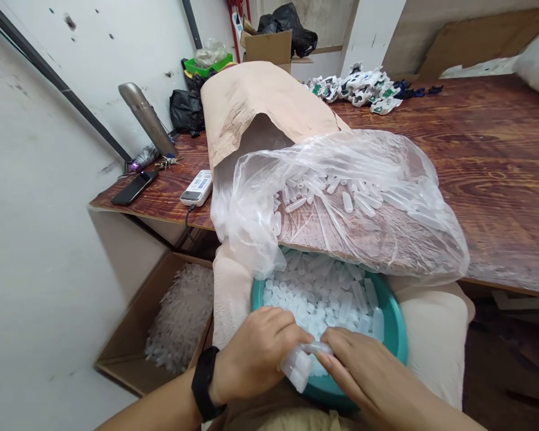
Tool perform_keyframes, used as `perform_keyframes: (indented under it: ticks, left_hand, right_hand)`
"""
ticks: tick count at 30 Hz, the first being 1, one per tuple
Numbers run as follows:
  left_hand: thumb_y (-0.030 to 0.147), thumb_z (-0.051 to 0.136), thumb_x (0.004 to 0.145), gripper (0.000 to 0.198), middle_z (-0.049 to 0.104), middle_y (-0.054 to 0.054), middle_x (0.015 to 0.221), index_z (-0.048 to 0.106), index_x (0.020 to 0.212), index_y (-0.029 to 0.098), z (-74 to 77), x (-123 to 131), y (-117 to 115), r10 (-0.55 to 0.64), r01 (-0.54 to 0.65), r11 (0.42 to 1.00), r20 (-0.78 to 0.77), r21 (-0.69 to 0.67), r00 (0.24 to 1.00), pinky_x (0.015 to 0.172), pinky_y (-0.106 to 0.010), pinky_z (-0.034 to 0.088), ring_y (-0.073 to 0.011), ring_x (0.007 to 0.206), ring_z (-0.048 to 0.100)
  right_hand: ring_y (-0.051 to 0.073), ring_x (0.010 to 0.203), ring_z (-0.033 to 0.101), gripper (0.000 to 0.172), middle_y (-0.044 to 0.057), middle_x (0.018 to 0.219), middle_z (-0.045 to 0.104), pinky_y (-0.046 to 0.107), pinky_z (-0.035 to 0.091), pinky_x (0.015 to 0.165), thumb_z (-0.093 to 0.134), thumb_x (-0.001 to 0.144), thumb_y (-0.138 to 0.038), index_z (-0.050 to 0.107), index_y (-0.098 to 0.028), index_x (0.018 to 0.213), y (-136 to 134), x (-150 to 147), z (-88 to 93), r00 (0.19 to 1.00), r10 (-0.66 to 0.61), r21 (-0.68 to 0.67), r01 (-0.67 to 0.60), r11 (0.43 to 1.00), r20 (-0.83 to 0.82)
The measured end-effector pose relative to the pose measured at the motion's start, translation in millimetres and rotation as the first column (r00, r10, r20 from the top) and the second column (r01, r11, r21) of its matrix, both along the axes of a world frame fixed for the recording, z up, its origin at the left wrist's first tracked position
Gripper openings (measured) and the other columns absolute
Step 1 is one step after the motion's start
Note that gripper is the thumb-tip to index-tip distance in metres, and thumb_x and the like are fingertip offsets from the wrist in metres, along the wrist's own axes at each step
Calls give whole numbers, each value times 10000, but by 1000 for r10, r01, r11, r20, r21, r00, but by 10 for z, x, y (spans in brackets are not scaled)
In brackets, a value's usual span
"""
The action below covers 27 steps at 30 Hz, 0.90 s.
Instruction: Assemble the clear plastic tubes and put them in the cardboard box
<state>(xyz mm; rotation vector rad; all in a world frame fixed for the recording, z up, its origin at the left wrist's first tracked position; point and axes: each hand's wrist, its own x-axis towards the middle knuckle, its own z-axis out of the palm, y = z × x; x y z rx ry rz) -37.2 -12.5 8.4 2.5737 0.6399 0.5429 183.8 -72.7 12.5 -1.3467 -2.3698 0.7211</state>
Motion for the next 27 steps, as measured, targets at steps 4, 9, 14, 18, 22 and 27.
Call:
perform_keyframes:
  ticks: [4, 9, 14, 18, 22, 27]
  left_hand:
    - [271, 598, 944, 165, 688, -11, 911, 596, 1101, 222, -6, -432, 20, 223, -208, 962, 67, -178, 972, 760, -276, 477, -167, 829, 641]
    - [426, 578, 915, 271, 683, -24, 1091, 626, 1115, 249, -301, -1484, 269, 711, -738, 642, -202, -207, 674, 894, -314, 501, -209, 1001, 654]
    - [408, 627, 748, 647, 505, -211, 1383, 529, 1307, 97, -730, -2167, 548, 891, -943, 331, -321, -25, 321, 1111, -563, 356, -420, 1356, 419]
    - [396, 579, 827, 607, 359, -232, 1476, 500, 1357, 109, -680, -1906, 536, 922, -933, 355, -183, 54, 340, 1143, -601, 298, -416, 1418, 326]
    - [250, 522, 953, 283, 546, -114, 1279, 575, 1230, 225, -287, -1186, 364, 676, -682, 716, 96, 151, 731, 1095, -463, 414, -259, 1267, 516]
    - [178, 495, 988, 262, 676, -44, 1102, 554, 1237, 233, -22, -243, 307, 125, -124, 991, -30, 43, 992, 921, -329, 507, -186, 1053, 635]
  right_hand:
    - [157, 823, 644, 322, -2, 894, 651, 257, 505, 722, 324, 1079, -394, 583, -251, 951, 374, -24, -20, 1000, 14, -160, -18, 987, -25]
    - [256, 1054, 614, 259, 111, 1165, 616, 404, 495, 893, 356, 1056, -269, 593, -206, 1139, 948, -74, -318, 988, -121, 14, 120, 993, 94]
    - [264, 1182, 576, 262, 126, 1313, 581, 437, 476, 966, 459, 1022, -188, 571, -185, 1259, 1268, -281, -549, 969, -143, 104, 123, 987, 203]
    - [246, 1138, 594, 204, 75, 1229, 630, 473, 469, 977, 597, 978, -272, 627, -184, 1160, 1310, -365, -582, 938, -179, 158, 136, 978, 297]
    - [261, 1006, 639, 192, 104, 1075, 664, 444, 478, 904, 548, 1002, -291, 641, -151, 1095, 1125, -341, -527, 921, -151, 172, 93, 981, 360]
    - [276, 884, 653, 131, 102, 975, 669, 396, 495, 766, 558, 972, -220, 636, -169, 1064, 737, -217, -542, 924, -42, 164, -22, 986, 381]
